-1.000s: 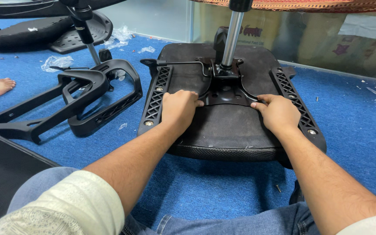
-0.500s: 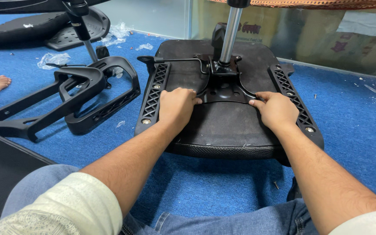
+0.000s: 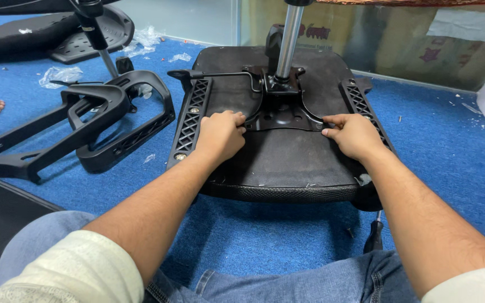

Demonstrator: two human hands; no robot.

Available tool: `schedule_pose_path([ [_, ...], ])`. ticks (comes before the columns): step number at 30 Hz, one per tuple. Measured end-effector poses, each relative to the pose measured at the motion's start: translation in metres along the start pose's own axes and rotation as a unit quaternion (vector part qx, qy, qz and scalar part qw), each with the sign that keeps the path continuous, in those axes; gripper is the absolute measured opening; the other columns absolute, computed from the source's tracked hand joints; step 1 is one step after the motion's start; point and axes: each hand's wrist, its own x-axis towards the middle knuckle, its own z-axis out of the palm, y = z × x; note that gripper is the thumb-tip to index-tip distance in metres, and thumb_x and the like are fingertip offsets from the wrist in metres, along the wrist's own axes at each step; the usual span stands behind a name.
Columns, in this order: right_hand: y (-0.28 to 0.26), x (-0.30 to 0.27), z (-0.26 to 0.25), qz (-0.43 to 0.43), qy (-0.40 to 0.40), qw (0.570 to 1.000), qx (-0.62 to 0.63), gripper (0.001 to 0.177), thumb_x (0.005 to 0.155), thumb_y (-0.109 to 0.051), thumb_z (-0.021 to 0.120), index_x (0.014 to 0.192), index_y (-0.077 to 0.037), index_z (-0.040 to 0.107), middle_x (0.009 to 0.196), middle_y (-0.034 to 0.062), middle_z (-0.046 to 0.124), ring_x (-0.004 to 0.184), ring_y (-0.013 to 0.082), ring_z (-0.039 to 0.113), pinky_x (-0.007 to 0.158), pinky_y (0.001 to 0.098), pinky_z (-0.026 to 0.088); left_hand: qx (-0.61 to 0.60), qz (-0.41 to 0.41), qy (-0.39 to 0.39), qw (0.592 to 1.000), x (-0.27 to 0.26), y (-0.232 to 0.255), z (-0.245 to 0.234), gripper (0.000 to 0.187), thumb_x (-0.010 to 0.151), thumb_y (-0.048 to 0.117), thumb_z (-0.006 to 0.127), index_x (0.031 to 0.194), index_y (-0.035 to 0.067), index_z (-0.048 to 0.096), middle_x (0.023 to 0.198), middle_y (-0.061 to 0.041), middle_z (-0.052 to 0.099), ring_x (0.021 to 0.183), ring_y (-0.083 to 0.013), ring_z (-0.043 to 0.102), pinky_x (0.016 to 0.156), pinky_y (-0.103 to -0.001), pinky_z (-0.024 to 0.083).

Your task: The person attaches a black plastic frame to the underside of an office chair seat using a screwdriver and screws. They then place the chair base with gas lift onto the seat and secure it with additional screws.

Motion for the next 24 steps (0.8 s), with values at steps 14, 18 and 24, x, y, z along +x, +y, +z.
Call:
schedule_pose_path([
  [14, -0.002, -0.001, 0.002, -0.076, 0.027, 0.996, -0.025, 0.037, 0.087, -0.031, 0.075, 0.123, -0.023, 0.075, 0.117, 0.0055, 0.075, 0.109, 0.0267, 0.07, 0.094, 0.0388, 0.052, -0.073, 0.027, 0.093, 0.993, -0.004, -0.012, 0.012, 0.015, 0.083, 0.004, 0.068, 0.095, 0.005, 0.077, 0.093, -0.014, 0.074, 0.089, -0.0353, 0.071, 0.08, -0.046, 0.054],
  [18, -0.007, -0.007, 0.001, -0.041, 0.032, 0.998, -0.04, 0.034, 0.089, -0.034, 0.074, 0.122, -0.026, 0.076, 0.114, 0.0025, 0.075, 0.108, 0.0266, 0.069, 0.093, 0.0397, 0.051, -0.069, 0.012, 0.093, 0.993, -0.002, -0.009, 0.01, 0.017, 0.084, 0.003, 0.067, 0.097, 0.005, 0.078, 0.098, -0.015, 0.075, 0.091, -0.0357, 0.071, 0.084, -0.045, 0.055],
  [24, -0.013, -0.01, 0.0, -0.039, 0.038, 0.998, -0.042, 0.034, 0.088, -0.036, 0.073, 0.121, -0.028, 0.077, 0.114, 0.0011, 0.075, 0.108, 0.0248, 0.069, 0.092, 0.0396, 0.051, -0.059, 0.015, 0.08, 0.995, -0.003, -0.006, 0.005, 0.022, 0.079, 0.009, 0.072, 0.099, 0.004, 0.079, 0.105, -0.016, 0.075, 0.097, -0.0364, 0.07, 0.09, -0.044, 0.054],
])
